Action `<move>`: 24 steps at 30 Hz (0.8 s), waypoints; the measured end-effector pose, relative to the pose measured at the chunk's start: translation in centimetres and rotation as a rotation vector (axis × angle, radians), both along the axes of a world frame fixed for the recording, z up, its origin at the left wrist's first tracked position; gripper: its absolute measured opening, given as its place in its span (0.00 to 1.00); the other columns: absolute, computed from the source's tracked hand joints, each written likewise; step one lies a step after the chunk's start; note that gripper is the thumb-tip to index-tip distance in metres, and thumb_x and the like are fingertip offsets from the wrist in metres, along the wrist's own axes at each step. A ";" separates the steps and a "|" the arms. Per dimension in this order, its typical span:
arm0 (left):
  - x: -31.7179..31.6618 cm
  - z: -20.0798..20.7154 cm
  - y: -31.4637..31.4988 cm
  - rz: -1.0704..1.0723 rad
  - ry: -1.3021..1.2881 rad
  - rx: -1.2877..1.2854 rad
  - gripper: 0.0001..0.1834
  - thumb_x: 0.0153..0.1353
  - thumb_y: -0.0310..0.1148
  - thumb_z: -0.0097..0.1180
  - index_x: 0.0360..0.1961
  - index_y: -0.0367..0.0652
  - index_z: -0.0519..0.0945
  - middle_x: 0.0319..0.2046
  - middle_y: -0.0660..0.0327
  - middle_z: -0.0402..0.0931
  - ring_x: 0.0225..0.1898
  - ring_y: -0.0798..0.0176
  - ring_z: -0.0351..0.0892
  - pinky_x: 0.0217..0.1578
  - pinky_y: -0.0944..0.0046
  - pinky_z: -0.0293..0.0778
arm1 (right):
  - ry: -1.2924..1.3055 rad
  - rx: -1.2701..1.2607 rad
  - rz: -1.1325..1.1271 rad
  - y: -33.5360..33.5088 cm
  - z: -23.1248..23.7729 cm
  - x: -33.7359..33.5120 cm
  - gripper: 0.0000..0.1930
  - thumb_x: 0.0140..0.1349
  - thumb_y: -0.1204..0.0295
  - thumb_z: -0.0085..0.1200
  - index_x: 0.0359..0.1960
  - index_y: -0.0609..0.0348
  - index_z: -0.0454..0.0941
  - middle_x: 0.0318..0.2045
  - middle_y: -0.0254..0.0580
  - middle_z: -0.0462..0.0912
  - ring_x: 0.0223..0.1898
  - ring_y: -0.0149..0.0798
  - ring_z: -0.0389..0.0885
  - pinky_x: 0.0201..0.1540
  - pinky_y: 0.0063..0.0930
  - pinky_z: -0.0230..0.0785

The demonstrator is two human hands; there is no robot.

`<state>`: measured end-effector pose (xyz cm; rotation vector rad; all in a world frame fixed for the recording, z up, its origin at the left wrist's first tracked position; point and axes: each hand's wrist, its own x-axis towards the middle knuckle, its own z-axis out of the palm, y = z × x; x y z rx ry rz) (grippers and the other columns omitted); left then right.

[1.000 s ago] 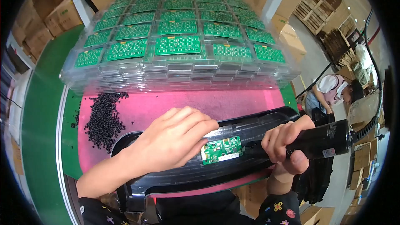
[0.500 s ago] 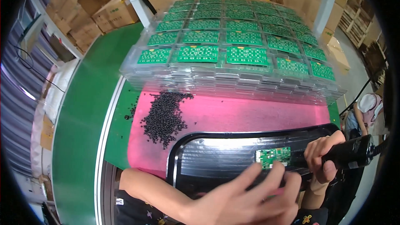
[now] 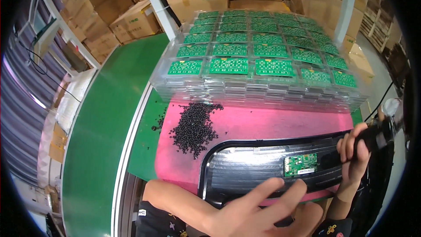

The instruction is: Assembling electronic circuit boards into plastic housings using an electric screwdriver.

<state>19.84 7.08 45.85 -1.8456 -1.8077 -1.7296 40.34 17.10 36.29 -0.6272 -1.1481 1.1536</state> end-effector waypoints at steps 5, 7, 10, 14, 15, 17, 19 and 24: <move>-2.2 -4.4 4.2 -0.493 -0.080 0.786 0.13 0.32 0.28 0.66 0.21 0.48 0.75 0.26 0.59 0.75 0.30 0.48 0.77 0.20 0.55 0.68 | 0.382 -0.406 -0.133 1.9 0.6 2.6 0.12 0.67 0.66 0.56 0.49 0.54 0.74 0.35 0.29 0.76 0.37 0.29 0.76 0.49 0.38 0.72; -4.8 -1.8 1.9 -0.488 0.265 0.443 0.16 0.26 0.29 0.63 0.24 0.47 0.80 0.26 0.57 0.76 0.27 0.50 0.77 0.21 0.57 0.71 | 0.397 -0.428 -0.009 3.0 -0.4 2.9 0.11 0.65 0.67 0.56 0.46 0.53 0.75 0.43 0.38 0.77 0.48 0.37 0.75 0.55 0.55 0.71; -3.4 -0.6 0.5 -0.473 0.207 0.312 0.13 0.26 0.32 0.59 0.21 0.44 0.81 0.25 0.57 0.78 0.23 0.54 0.76 0.22 0.60 0.72 | 0.397 -0.379 -0.048 2.4 -1.3 3.8 0.15 0.64 0.70 0.55 0.51 0.56 0.71 0.45 0.45 0.75 0.54 0.45 0.72 0.60 0.68 0.66; -1.2 1.7 -3.3 0.117 0.063 -0.263 0.09 0.37 0.36 0.54 0.20 0.44 0.82 0.28 0.61 0.80 0.22 0.59 0.74 0.22 0.64 0.70 | 0.374 -0.292 -0.162 0.9 0.8 1.9 0.32 0.64 0.74 0.52 0.67 0.64 0.53 0.49 0.52 0.71 0.59 0.48 0.67 0.66 0.72 0.57; -2.8 2.0 -2.0 0.111 0.053 -0.260 0.09 0.37 0.36 0.54 0.20 0.44 0.82 0.28 0.61 0.80 0.22 0.59 0.74 0.22 0.64 0.70 | 0.372 -0.292 -0.149 0.5 0.7 2.4 0.32 0.64 0.74 0.52 0.68 0.64 0.53 0.50 0.52 0.71 0.59 0.47 0.67 0.66 0.70 0.57; -7.6 2.6 2.1 -0.834 0.966 0.491 0.08 0.46 0.38 0.55 0.24 0.48 0.82 0.32 0.64 0.79 0.26 0.61 0.74 0.23 0.65 0.69 | 0.358 -0.297 -0.134 0.1 0.6 2.7 0.33 0.64 0.75 0.52 0.69 0.64 0.52 0.52 0.51 0.71 0.58 0.47 0.67 0.67 0.67 0.58; -5.2 2.4 -1.1 -0.554 0.828 0.224 0.10 0.51 0.41 0.54 0.24 0.48 0.81 0.33 0.65 0.80 0.29 0.60 0.76 0.25 0.65 0.70 | 0.307 -0.268 -0.302 0.0 0.1 2.4 0.31 0.64 0.75 0.52 0.68 0.64 0.54 0.54 0.47 0.70 0.56 0.42 0.69 0.67 0.60 0.60; -3.5 -0.5 -0.6 -0.170 0.878 0.121 0.09 0.41 0.34 0.62 0.26 0.58 0.77 0.35 0.65 0.77 0.35 0.59 0.76 0.34 0.59 0.71 | 0.290 -0.139 -0.296 -1.4 0.1 3.9 0.30 0.64 0.75 0.54 0.67 0.60 0.57 0.52 0.39 0.71 0.48 0.32 0.71 0.53 0.37 0.69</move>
